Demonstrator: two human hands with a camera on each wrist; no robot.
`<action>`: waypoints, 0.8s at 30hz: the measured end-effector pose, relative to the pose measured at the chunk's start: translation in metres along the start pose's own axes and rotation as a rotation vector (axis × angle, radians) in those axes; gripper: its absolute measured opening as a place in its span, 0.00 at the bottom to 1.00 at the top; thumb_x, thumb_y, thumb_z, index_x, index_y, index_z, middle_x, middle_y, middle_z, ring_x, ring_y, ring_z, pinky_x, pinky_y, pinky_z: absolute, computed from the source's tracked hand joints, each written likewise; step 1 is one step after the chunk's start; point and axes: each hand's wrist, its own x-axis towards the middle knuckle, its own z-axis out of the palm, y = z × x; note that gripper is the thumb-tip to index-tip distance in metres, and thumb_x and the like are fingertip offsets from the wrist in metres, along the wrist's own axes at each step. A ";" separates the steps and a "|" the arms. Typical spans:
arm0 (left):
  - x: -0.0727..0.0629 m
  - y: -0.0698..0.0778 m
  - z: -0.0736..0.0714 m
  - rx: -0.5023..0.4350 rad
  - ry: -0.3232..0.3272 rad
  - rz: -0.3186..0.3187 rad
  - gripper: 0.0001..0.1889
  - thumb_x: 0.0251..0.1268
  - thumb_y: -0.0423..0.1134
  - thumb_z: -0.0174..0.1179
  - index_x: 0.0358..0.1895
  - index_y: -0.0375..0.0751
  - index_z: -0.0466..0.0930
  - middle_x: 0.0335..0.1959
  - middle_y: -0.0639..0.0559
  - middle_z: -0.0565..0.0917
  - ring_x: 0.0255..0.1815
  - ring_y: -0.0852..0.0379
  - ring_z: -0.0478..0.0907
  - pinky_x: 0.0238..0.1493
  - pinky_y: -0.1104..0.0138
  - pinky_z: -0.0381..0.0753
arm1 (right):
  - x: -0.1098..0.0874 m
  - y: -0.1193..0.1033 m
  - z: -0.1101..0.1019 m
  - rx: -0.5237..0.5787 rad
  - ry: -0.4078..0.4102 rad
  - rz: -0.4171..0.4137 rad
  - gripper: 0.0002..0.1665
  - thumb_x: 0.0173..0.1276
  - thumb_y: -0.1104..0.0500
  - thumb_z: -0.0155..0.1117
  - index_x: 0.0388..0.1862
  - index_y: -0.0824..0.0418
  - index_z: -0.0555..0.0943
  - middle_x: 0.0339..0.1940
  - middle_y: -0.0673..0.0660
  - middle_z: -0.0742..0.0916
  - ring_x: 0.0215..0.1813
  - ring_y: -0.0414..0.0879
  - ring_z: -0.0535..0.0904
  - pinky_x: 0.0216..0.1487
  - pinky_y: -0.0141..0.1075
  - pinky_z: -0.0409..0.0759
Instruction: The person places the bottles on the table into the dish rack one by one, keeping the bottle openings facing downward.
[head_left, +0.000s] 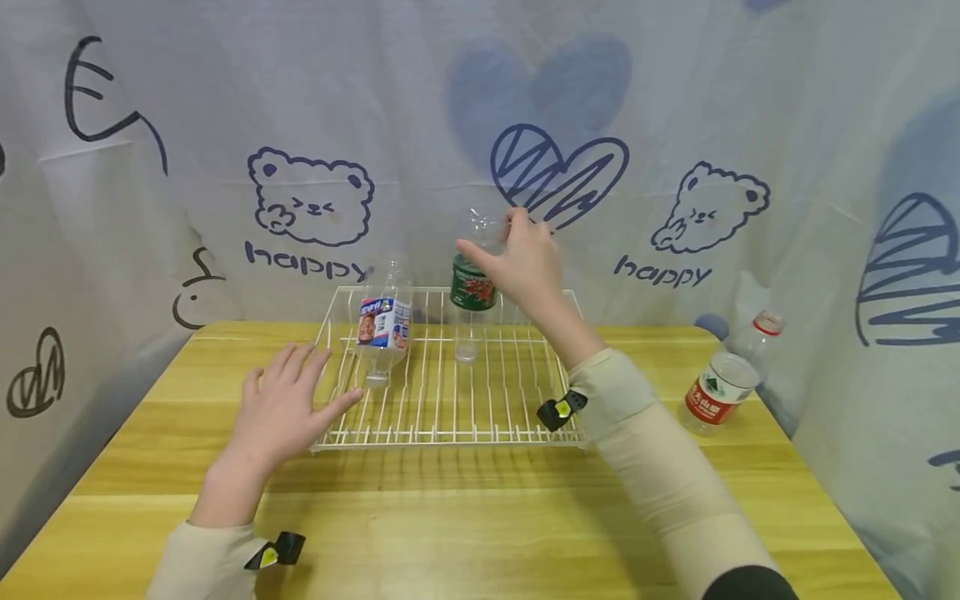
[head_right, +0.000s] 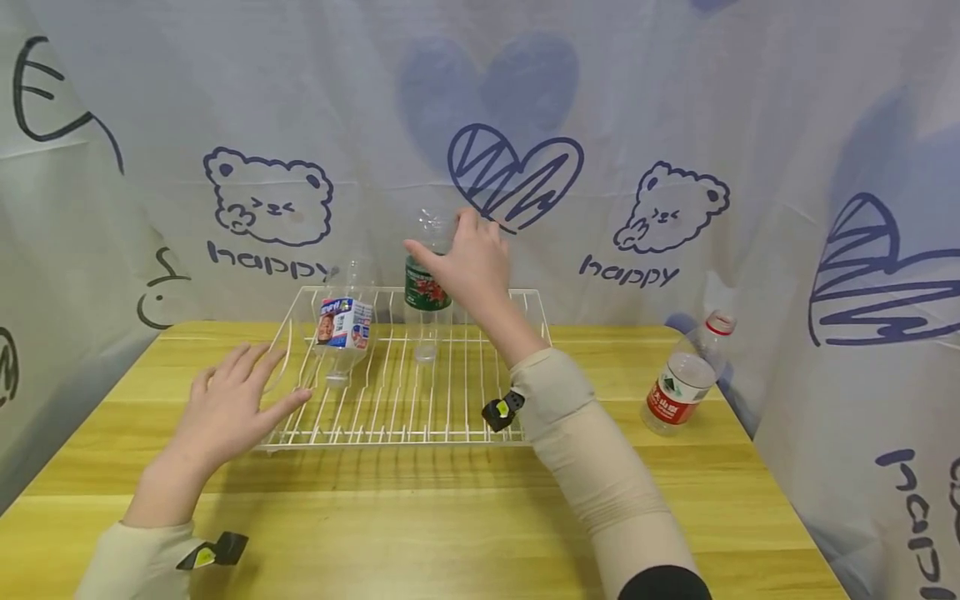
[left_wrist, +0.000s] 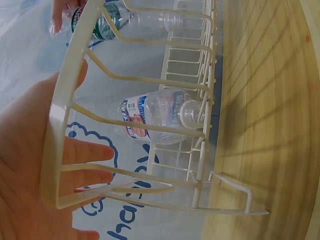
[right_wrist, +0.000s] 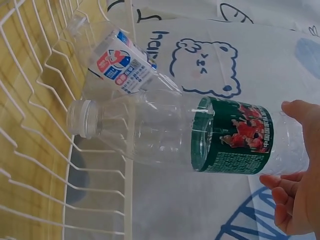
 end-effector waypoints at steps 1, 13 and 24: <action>0.000 -0.001 0.000 -0.009 -0.026 -0.004 0.47 0.65 0.74 0.40 0.76 0.42 0.55 0.78 0.36 0.54 0.78 0.33 0.45 0.69 0.28 0.41 | 0.001 -0.002 0.002 -0.003 -0.008 0.001 0.51 0.56 0.25 0.61 0.65 0.59 0.69 0.44 0.54 0.81 0.47 0.51 0.74 0.45 0.44 0.76; 0.003 -0.002 0.001 -0.085 -0.181 -0.054 0.50 0.65 0.76 0.36 0.79 0.45 0.40 0.81 0.40 0.39 0.81 0.36 0.33 0.68 0.27 0.29 | 0.006 -0.009 0.034 -0.062 -0.096 0.046 0.52 0.53 0.21 0.59 0.62 0.58 0.69 0.44 0.57 0.81 0.47 0.52 0.75 0.44 0.42 0.80; 0.002 -0.001 0.003 -0.078 -0.177 -0.062 0.50 0.65 0.76 0.37 0.79 0.43 0.42 0.81 0.40 0.39 0.81 0.35 0.32 0.69 0.27 0.29 | 0.009 -0.014 0.051 -0.065 -0.166 0.069 0.51 0.56 0.22 0.57 0.61 0.60 0.69 0.48 0.58 0.82 0.50 0.52 0.75 0.50 0.43 0.79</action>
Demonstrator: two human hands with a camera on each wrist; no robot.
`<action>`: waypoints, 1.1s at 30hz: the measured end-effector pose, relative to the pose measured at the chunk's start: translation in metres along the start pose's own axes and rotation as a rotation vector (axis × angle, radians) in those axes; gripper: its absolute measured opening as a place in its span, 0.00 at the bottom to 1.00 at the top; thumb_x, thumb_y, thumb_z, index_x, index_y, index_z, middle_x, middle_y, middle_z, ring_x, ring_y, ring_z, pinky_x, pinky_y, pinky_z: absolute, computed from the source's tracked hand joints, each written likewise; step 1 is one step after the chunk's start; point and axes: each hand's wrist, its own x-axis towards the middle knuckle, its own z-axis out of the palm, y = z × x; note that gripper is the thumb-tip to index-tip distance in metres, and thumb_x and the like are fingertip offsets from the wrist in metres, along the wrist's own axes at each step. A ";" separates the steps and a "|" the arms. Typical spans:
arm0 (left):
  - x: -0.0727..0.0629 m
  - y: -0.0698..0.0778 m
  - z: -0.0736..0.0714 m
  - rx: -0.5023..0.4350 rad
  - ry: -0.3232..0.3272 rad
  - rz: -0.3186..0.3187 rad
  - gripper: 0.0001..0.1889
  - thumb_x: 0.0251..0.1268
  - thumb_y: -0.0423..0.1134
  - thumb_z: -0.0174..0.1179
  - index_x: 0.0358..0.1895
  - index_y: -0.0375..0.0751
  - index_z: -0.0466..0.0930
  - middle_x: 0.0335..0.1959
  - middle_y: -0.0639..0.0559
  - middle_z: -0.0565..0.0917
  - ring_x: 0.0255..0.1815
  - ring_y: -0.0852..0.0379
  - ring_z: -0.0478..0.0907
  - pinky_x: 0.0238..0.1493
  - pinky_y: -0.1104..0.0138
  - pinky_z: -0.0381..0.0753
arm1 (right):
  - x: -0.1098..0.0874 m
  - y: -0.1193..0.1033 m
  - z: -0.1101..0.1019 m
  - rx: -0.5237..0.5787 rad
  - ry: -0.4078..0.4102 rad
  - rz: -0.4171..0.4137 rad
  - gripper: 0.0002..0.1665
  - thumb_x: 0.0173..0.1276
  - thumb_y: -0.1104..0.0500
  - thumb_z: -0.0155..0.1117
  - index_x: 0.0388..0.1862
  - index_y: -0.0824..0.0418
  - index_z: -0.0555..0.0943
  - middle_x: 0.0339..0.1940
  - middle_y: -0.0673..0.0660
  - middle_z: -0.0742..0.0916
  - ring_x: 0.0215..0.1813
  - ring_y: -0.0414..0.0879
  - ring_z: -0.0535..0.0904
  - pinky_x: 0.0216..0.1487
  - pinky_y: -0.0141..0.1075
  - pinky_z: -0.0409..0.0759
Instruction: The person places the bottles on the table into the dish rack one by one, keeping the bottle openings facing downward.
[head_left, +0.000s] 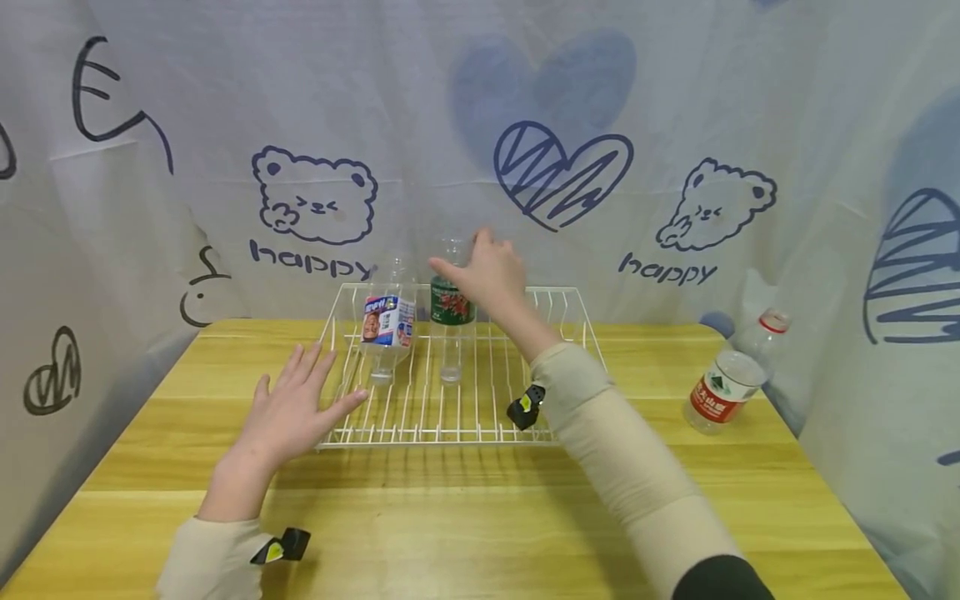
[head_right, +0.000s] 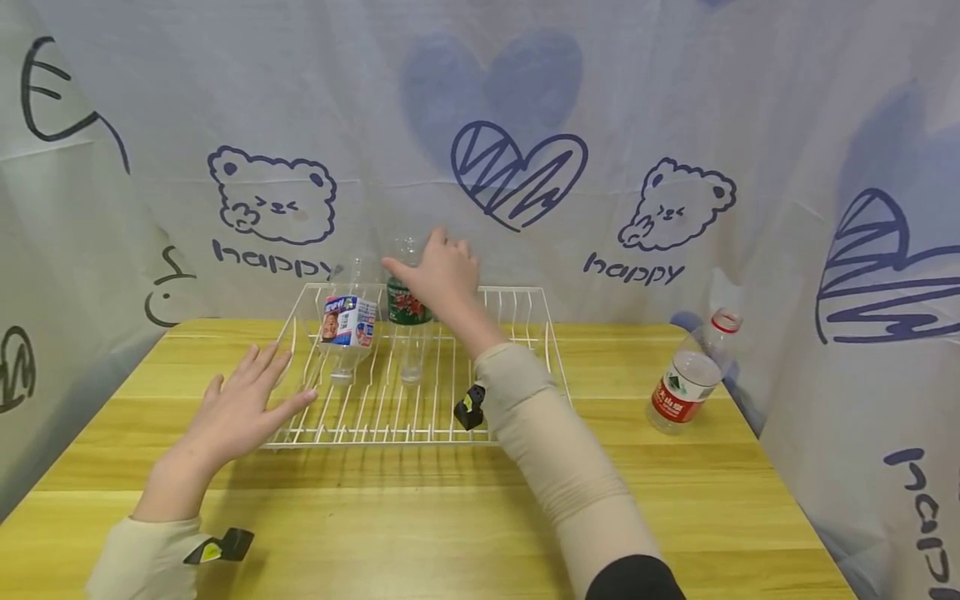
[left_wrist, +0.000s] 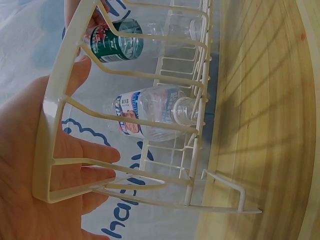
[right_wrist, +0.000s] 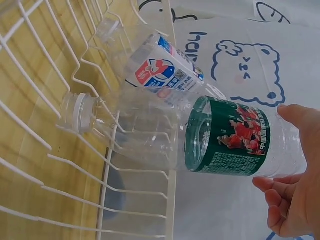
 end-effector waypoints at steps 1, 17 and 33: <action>0.000 0.000 0.000 0.001 0.001 0.000 0.50 0.65 0.76 0.37 0.79 0.43 0.42 0.81 0.40 0.38 0.81 0.35 0.32 0.69 0.27 0.29 | 0.001 -0.001 0.001 -0.001 -0.002 0.003 0.51 0.56 0.22 0.57 0.61 0.61 0.69 0.49 0.58 0.82 0.51 0.52 0.75 0.52 0.44 0.78; 0.000 0.001 -0.001 0.008 0.009 0.001 0.50 0.65 0.76 0.37 0.79 0.43 0.44 0.81 0.41 0.40 0.80 0.35 0.33 0.69 0.27 0.30 | 0.027 0.007 0.024 -0.177 0.020 0.046 0.58 0.61 0.20 0.45 0.70 0.65 0.64 0.59 0.61 0.80 0.59 0.54 0.73 0.64 0.46 0.73; -0.001 -0.001 0.001 0.007 0.003 -0.004 0.50 0.64 0.76 0.36 0.79 0.44 0.44 0.81 0.43 0.39 0.81 0.36 0.32 0.70 0.28 0.29 | 0.036 0.016 0.041 -0.195 -0.002 0.066 0.56 0.60 0.20 0.46 0.65 0.66 0.67 0.59 0.62 0.78 0.58 0.54 0.71 0.62 0.46 0.73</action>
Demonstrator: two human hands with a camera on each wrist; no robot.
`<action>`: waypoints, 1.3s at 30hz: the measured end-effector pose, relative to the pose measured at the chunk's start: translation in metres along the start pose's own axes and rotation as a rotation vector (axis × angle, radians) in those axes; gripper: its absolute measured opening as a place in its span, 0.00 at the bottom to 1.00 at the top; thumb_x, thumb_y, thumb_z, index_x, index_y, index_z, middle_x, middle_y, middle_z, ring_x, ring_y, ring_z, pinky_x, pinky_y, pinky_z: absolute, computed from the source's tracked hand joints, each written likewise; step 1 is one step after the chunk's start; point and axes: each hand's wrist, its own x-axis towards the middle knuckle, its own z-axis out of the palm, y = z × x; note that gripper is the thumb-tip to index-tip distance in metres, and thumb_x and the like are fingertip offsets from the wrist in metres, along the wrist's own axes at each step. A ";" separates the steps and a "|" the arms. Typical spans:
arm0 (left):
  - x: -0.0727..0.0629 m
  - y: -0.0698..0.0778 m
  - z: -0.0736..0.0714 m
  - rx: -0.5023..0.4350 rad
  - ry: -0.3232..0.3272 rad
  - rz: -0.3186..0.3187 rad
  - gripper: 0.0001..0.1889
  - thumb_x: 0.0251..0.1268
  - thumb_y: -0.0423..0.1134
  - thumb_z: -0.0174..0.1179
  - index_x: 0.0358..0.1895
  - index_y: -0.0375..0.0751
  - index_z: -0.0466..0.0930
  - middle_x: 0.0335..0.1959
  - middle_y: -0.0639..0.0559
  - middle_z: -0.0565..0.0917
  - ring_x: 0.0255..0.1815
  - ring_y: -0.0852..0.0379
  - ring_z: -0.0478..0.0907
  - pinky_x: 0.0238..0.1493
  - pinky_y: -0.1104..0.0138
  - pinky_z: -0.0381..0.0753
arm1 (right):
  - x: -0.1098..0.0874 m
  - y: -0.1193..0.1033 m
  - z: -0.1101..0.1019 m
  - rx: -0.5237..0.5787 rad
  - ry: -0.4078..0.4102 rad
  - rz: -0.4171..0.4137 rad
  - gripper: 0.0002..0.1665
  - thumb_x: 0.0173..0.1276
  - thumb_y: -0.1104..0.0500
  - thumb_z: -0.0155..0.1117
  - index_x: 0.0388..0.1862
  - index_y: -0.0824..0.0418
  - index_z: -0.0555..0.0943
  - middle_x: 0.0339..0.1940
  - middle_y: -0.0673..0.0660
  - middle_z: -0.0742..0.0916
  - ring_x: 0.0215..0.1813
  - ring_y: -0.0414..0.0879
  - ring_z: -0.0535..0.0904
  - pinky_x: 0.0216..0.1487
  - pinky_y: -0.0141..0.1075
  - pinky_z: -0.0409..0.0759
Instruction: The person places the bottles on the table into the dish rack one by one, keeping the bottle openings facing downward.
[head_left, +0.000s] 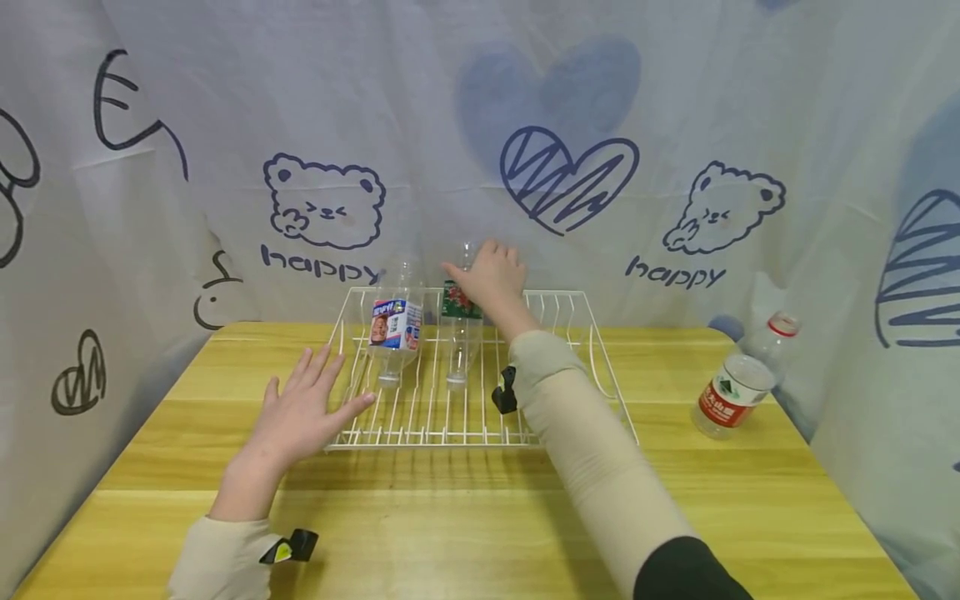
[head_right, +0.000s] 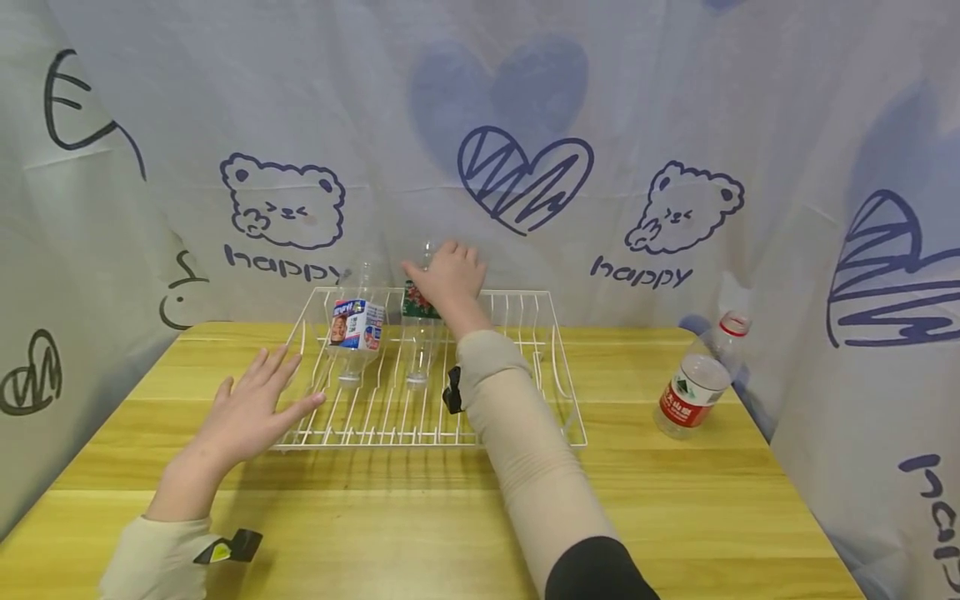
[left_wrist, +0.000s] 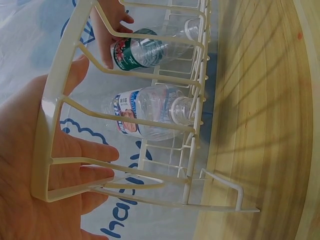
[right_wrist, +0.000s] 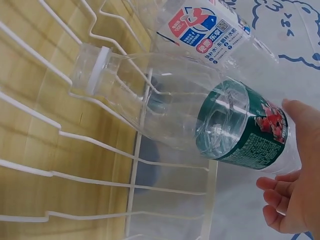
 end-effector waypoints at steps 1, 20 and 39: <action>0.000 0.000 0.000 -0.002 0.002 0.001 0.50 0.64 0.76 0.37 0.79 0.43 0.44 0.81 0.42 0.39 0.81 0.36 0.33 0.69 0.28 0.29 | 0.000 0.000 0.000 0.002 -0.012 0.001 0.57 0.60 0.20 0.47 0.66 0.66 0.66 0.60 0.62 0.78 0.60 0.55 0.71 0.63 0.47 0.72; -0.001 0.001 0.000 -0.004 0.012 0.008 0.50 0.64 0.77 0.37 0.79 0.45 0.45 0.81 0.42 0.40 0.81 0.36 0.34 0.69 0.27 0.31 | -0.001 0.000 0.008 0.050 -0.143 -0.043 0.68 0.59 0.27 0.61 0.79 0.66 0.43 0.79 0.64 0.59 0.78 0.61 0.54 0.78 0.55 0.55; 0.000 0.000 0.000 0.002 0.007 -0.001 0.51 0.63 0.77 0.36 0.79 0.45 0.44 0.81 0.41 0.40 0.81 0.36 0.34 0.69 0.28 0.31 | -0.006 0.003 0.000 0.024 -0.152 -0.114 0.70 0.57 0.24 0.60 0.80 0.61 0.38 0.80 0.63 0.58 0.78 0.61 0.54 0.78 0.55 0.55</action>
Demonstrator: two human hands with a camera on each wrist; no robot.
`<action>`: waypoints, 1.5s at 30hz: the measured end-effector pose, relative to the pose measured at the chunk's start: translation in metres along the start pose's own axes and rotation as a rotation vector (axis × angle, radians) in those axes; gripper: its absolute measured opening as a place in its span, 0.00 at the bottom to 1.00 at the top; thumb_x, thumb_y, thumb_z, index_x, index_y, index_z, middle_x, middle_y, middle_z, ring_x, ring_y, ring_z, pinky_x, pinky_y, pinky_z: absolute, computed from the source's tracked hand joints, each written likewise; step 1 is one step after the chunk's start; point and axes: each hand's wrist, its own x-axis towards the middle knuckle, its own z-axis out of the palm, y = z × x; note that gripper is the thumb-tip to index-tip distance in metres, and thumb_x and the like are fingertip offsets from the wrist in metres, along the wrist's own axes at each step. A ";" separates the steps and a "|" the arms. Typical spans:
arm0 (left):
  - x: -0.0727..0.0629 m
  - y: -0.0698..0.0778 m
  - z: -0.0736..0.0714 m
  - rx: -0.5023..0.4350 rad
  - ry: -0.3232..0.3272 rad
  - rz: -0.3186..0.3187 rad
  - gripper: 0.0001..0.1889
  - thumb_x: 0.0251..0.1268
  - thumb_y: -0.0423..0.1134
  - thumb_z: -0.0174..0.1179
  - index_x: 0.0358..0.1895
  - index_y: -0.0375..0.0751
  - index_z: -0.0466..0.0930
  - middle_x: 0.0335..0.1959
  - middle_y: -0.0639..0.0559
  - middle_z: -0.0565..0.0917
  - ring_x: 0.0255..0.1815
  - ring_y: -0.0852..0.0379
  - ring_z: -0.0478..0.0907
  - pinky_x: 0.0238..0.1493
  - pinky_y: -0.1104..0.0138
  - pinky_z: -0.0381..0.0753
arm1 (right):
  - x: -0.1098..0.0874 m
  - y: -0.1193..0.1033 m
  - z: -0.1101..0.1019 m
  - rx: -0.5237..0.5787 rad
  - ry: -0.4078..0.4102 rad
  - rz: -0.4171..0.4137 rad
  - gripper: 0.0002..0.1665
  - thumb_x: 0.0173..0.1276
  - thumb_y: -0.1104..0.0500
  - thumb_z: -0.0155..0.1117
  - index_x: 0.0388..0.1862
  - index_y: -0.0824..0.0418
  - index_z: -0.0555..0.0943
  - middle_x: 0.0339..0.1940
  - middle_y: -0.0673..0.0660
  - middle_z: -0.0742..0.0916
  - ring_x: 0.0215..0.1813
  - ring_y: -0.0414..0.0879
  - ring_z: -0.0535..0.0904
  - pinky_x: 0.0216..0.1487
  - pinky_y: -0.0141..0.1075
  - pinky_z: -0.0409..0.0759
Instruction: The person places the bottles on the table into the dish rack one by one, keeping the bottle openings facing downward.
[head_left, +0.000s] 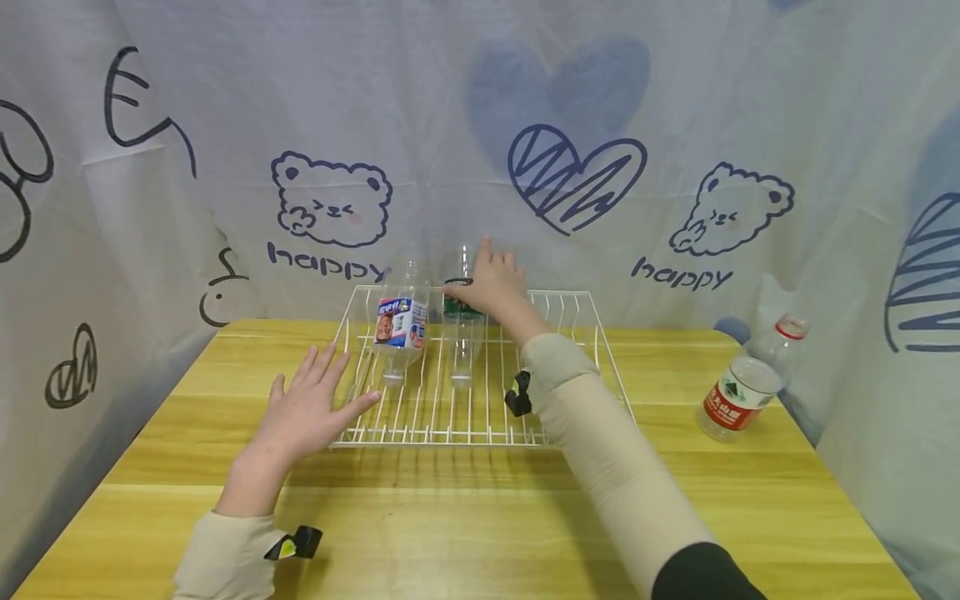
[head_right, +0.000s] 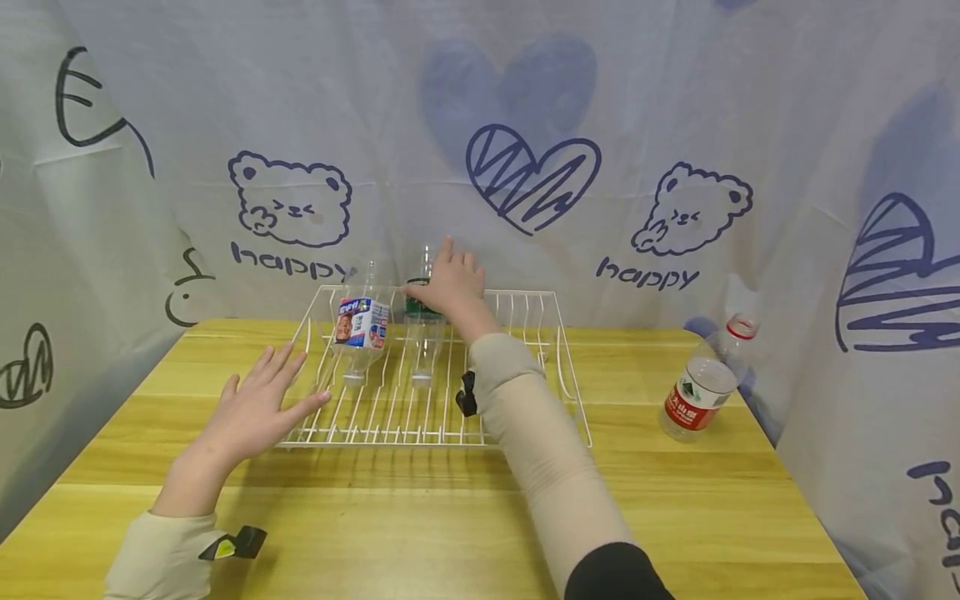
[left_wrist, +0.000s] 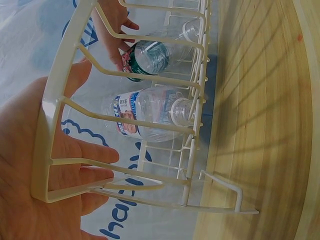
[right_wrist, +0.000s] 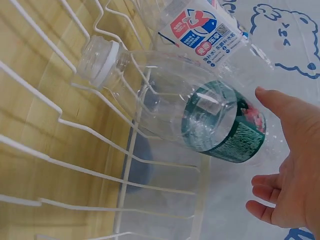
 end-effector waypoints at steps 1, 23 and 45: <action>0.000 0.000 0.000 -0.001 0.000 0.000 0.51 0.63 0.77 0.36 0.79 0.45 0.44 0.81 0.42 0.40 0.81 0.36 0.34 0.69 0.28 0.31 | -0.001 0.000 -0.001 -0.009 0.007 -0.010 0.69 0.57 0.24 0.59 0.80 0.60 0.38 0.79 0.63 0.59 0.77 0.61 0.56 0.78 0.55 0.56; 0.000 0.002 -0.003 -0.005 0.002 -0.002 0.51 0.63 0.77 0.36 0.79 0.45 0.44 0.81 0.42 0.40 0.81 0.36 0.34 0.69 0.27 0.31 | -0.062 0.028 -0.046 -0.170 0.205 -0.330 0.53 0.63 0.32 0.61 0.78 0.54 0.54 0.74 0.62 0.68 0.75 0.59 0.60 0.74 0.58 0.60; -0.002 0.003 -0.001 -0.009 0.006 -0.008 0.50 0.64 0.76 0.37 0.79 0.43 0.46 0.81 0.41 0.41 0.81 0.35 0.35 0.70 0.28 0.32 | -0.143 0.115 -0.079 -0.064 0.535 -0.402 0.36 0.61 0.46 0.69 0.63 0.64 0.74 0.62 0.63 0.78 0.66 0.60 0.70 0.67 0.59 0.68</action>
